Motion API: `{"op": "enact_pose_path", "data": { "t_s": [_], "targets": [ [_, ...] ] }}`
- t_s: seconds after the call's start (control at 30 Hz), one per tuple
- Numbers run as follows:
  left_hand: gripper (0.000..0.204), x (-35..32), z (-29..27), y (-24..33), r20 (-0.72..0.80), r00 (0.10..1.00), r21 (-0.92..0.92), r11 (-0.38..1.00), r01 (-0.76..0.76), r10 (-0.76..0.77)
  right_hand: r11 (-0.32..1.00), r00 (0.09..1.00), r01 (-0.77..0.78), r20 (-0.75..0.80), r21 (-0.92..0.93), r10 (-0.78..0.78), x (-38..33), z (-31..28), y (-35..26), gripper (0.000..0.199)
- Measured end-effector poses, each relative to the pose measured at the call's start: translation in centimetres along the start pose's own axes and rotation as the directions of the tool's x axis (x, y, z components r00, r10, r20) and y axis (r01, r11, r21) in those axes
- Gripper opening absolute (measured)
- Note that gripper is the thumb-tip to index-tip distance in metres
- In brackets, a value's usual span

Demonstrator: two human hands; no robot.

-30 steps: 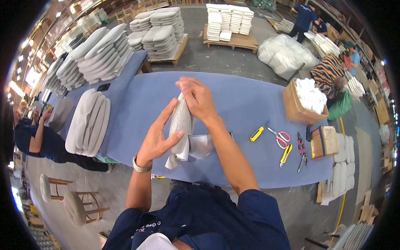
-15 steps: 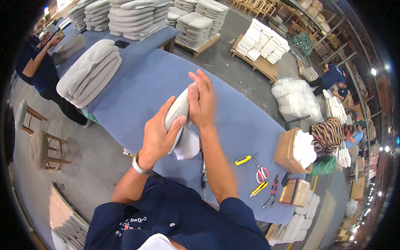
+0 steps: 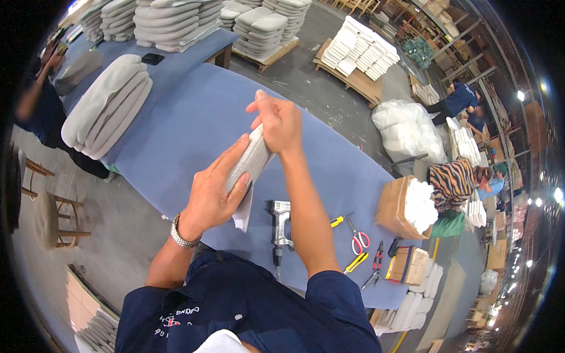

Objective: The person folds and staples a white fabric cover onto a cushion using a pneumatic staple gun, then trims excess fabric with a utility knife. They repeat the process on another cushion and stack the finished items on a nearby pile.

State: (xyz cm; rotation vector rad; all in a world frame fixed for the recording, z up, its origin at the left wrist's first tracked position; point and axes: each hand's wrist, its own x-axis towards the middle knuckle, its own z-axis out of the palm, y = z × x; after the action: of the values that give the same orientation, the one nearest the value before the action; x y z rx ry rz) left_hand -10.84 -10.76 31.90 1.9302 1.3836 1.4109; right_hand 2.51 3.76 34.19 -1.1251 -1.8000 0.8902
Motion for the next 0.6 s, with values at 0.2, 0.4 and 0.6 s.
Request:
{"op": "enact_pose_path", "data": {
  "t_s": [0.2,0.4,0.6],
  "targets": [
    [0.063,-0.5,-1.0,-1.5,0.042,0.998,-0.128,0.991,-0.045,0.051,0.917,0.967,-0.113,0.253,0.382,0.014,1.2,-0.8,3.8,0.062],
    [0.065,-2.9,-4.4,-2.6,0.131,0.99,-0.259,0.966,-0.007,0.043,0.921,0.82,0.119,0.486,0.37,-0.301,-1.6,-1.9,2.6,0.054],
    [0.055,-3.9,-8.0,-0.2,0.133,0.966,-0.026,0.973,0.229,-0.224,0.966,0.726,0.122,0.643,0.228,-0.244,-3.7,-1.5,-0.3,0.057]
  ]
}}
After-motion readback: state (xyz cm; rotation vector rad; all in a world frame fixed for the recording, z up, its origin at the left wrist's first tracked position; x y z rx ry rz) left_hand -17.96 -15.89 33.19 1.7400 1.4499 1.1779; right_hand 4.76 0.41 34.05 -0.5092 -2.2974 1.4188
